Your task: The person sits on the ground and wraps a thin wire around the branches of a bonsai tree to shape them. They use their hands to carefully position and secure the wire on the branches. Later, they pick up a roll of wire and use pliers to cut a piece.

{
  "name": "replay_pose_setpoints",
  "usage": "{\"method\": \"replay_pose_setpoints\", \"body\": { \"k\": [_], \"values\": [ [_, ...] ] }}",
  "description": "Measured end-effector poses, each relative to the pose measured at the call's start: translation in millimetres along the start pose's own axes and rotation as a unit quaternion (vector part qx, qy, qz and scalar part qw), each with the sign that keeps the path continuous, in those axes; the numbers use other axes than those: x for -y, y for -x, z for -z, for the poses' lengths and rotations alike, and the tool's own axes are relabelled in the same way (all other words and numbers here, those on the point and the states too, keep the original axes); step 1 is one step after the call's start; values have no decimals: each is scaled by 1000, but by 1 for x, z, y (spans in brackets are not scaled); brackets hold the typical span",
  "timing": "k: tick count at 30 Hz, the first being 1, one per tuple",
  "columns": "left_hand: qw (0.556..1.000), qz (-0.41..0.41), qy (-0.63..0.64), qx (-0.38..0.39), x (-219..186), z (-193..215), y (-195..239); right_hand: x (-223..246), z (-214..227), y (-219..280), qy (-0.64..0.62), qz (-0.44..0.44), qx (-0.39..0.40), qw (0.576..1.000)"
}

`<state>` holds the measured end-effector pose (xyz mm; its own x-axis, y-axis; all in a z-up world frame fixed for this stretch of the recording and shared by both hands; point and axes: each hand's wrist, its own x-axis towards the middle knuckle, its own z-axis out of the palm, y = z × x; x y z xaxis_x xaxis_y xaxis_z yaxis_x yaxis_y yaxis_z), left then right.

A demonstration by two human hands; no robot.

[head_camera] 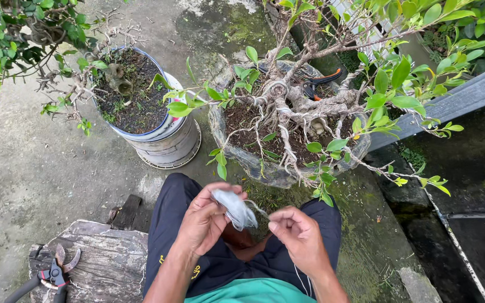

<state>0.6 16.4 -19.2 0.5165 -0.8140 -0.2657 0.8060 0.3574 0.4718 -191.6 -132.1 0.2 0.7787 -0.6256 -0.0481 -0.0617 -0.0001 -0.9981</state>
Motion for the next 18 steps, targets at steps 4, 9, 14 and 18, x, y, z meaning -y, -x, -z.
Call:
{"method": "replay_pose_setpoints", "body": {
  "k": [4, 9, 14, 18],
  "values": [
    [999, -29, 3, -24, 9, 0, -3, 12, -3, 6, -54, -69, 40, 995],
    [999, -41, -15, -33, 20, -3, -6, 32, -13, 7, 89, -35, 84, 992],
    [997, -37, 1, -74, 12, -22, -12, 40, -12, 3, 144, 27, 80, 986],
    [993, -61, -69, -68, 15, -24, -12, 51, -17, 4, 197, 68, 44, 977]
  ]
}}
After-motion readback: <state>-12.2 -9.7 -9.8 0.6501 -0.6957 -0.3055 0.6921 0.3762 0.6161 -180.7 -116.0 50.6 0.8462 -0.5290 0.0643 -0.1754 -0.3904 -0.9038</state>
